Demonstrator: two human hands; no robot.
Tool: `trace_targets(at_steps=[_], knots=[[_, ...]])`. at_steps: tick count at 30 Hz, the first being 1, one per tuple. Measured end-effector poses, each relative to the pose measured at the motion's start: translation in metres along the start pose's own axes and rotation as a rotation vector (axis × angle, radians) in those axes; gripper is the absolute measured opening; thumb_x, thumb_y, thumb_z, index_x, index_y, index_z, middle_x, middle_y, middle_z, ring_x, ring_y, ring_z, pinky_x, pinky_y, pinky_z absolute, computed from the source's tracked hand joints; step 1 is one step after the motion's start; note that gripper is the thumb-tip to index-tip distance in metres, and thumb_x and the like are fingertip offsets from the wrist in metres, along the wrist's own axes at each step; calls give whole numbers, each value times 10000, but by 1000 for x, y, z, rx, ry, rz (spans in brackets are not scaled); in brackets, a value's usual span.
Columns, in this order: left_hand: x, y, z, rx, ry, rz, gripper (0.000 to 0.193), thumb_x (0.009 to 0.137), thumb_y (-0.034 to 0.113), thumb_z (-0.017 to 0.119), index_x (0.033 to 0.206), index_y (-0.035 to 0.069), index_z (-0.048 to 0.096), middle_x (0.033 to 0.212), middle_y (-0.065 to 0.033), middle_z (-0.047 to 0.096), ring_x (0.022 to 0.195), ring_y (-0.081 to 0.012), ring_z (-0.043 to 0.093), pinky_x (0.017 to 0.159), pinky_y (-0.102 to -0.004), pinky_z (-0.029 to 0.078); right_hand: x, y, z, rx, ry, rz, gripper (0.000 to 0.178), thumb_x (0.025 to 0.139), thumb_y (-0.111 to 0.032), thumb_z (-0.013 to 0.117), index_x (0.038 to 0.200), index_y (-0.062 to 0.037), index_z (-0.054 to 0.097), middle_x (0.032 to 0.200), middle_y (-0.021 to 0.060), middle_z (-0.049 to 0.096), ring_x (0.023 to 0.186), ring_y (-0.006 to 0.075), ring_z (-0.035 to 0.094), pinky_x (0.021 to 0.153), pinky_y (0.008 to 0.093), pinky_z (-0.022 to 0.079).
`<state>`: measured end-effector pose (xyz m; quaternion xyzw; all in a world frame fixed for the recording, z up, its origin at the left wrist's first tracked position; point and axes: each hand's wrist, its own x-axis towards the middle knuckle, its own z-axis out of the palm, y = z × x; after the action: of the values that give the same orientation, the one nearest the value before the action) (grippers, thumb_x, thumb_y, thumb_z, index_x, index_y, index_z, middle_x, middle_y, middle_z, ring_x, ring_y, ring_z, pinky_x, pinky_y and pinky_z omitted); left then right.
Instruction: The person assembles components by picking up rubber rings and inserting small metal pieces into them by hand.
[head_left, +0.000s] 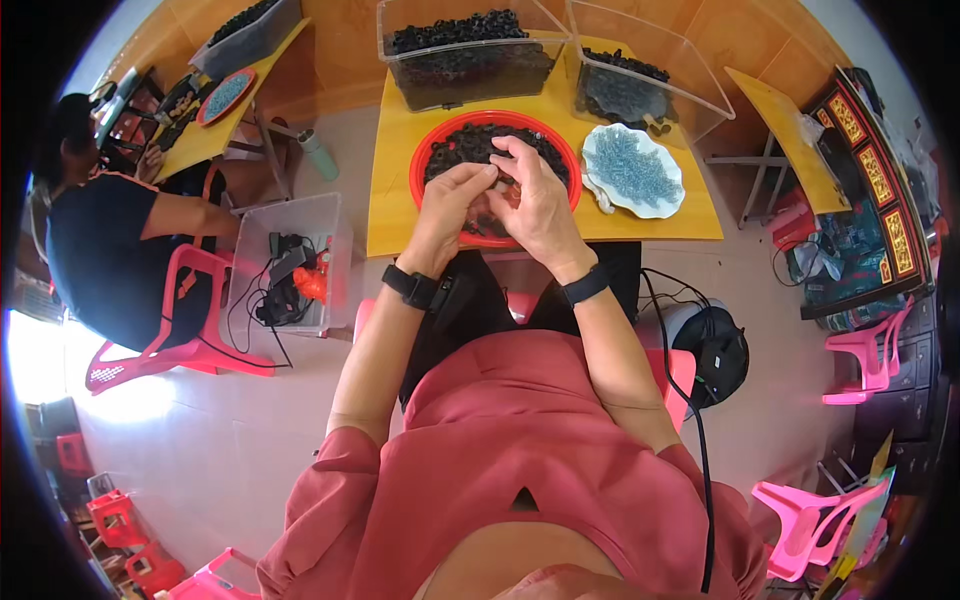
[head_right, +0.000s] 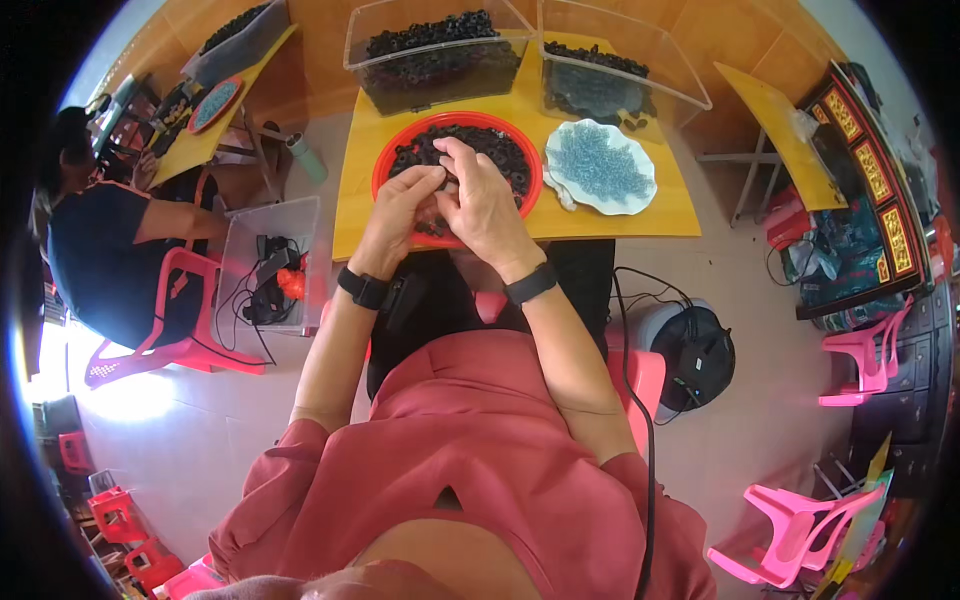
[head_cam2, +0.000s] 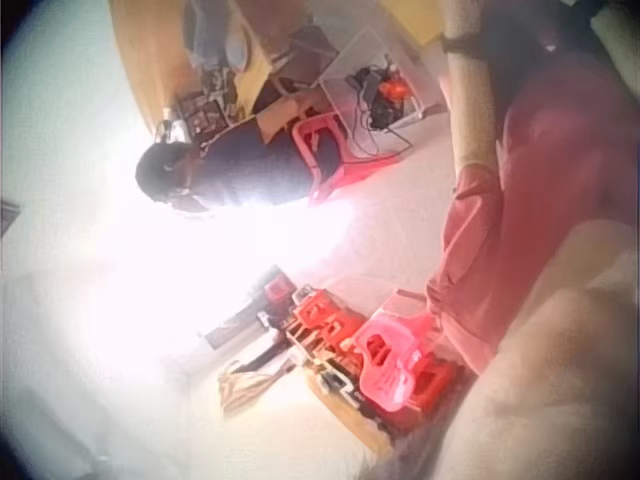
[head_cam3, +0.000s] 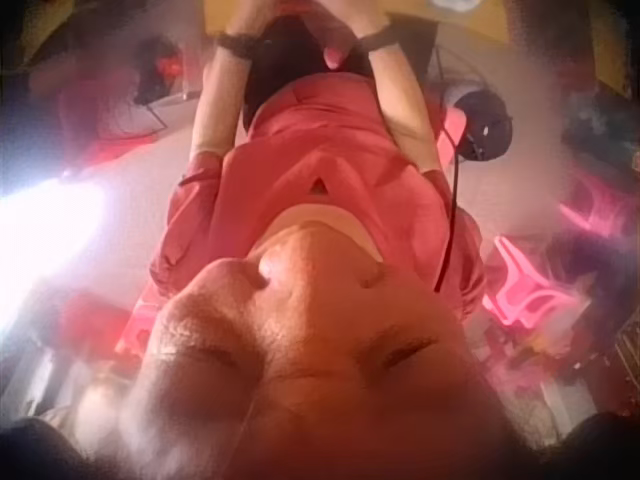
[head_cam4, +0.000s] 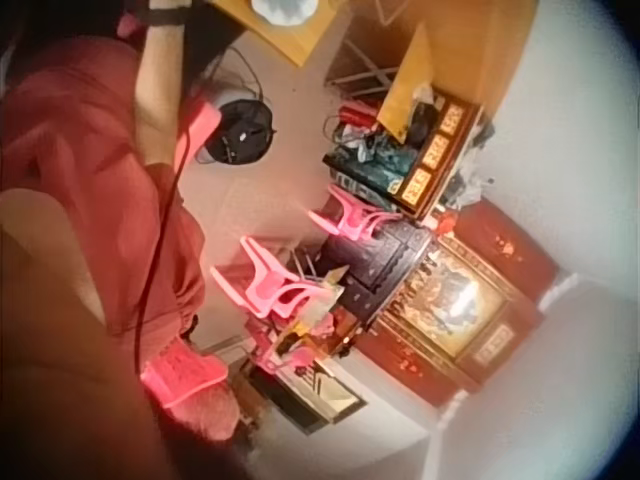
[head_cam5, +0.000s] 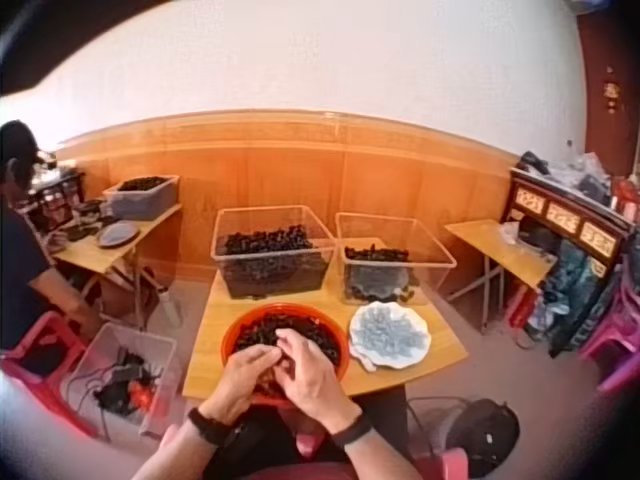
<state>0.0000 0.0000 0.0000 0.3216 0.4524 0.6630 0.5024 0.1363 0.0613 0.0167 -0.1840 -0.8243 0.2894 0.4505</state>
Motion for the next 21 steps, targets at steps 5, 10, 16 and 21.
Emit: trace_targets(at_steps=[5, 10, 16, 21], knots=[[2, 3, -7, 69, 39, -1, 154, 949, 202, 648, 988, 61, 698, 855, -10, 710, 682, -56, 608, 593, -181, 419, 6, -9, -6, -235, 63, -149, 414, 753, -80, 767, 1109, -38, 560, 898, 144, 630, 900, 340, 617, 752, 423, 513], [0, 7, -6, 182, -6, -12, 144, 949, 191, 647, 993, 62, 693, 854, -9, 707, 717, -56, 617, 623, -183, 429, 5, -3, -13, -411, -106, -109, 296, 785, -195, 750, 890, -24, 532, 777, 142, 620, 787, 346, 633, 647, 436, 511], [2, 4, -12, 244, -97, 20, 108, 944, 138, 639, 963, 44, 690, 821, 0, 688, 681, -27, 548, 593, -181, 380, -2, 5, -8, -459, -168, -84, 308, 789, -251, 736, 842, -26, 532, 707, 163, 632, 675, 363, 653, 567, 451, 512], [2, 4, -12, 298, -140, 21, 97, 939, 113, 633, 949, 30, 682, 810, 6, 677, 670, -19, 522, 588, -182, 377, -5, 8, -6, -454, -142, -98, 278, 784, -237, 725, 811, -33, 538, 650, 157, 628, 632, 358, 658, 538, 445, 512]])
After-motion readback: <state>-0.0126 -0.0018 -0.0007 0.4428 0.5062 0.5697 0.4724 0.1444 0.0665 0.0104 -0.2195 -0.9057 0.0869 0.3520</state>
